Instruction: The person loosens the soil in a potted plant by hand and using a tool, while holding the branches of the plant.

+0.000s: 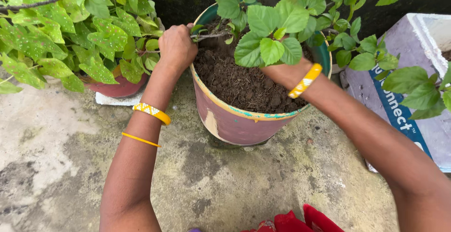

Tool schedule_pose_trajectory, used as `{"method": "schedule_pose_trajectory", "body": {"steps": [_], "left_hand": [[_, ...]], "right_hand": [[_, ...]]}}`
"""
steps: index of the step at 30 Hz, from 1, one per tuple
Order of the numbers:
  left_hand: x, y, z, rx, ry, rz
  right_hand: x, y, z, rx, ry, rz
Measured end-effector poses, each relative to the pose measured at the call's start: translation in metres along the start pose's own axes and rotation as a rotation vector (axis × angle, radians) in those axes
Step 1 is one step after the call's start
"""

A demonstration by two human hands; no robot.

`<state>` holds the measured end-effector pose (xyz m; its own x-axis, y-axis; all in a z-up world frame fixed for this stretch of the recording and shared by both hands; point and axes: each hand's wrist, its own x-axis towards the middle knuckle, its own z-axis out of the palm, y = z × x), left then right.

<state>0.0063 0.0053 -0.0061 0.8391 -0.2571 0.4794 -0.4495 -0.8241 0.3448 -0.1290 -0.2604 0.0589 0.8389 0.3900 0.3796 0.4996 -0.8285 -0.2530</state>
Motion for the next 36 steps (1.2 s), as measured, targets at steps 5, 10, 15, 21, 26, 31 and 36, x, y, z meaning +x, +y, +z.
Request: {"method": "schedule_pose_trajectory", "body": {"steps": [5,10,15,21,26,31,36], "left_hand": [[-0.001,-0.002,0.004,0.014,0.004,0.017],[0.001,0.0,0.003,0.01,-0.005,0.005],[-0.001,-0.002,0.004,0.016,-0.01,0.017],[-0.001,-0.006,0.009,0.012,0.023,0.03],[0.001,-0.006,0.008,0.013,0.029,0.036],[0.0,-0.002,0.006,0.025,-0.009,0.034],[0.001,-0.003,0.006,0.022,0.026,0.029]], "right_hand": [[-0.042,-0.012,-0.067,-0.582,-0.151,-0.032],[-0.077,-0.043,-0.08,-0.603,-0.394,0.152],[-0.058,-0.04,-0.016,-0.444,-0.373,-0.083],[-0.054,0.015,-0.037,-0.499,-0.095,-0.163],[-0.078,-0.006,-0.079,-0.589,-0.436,0.202],[-0.096,-0.033,-0.085,-0.454,-0.431,0.09],[-0.073,-0.01,-0.037,-0.448,-0.392,-0.064]]}}
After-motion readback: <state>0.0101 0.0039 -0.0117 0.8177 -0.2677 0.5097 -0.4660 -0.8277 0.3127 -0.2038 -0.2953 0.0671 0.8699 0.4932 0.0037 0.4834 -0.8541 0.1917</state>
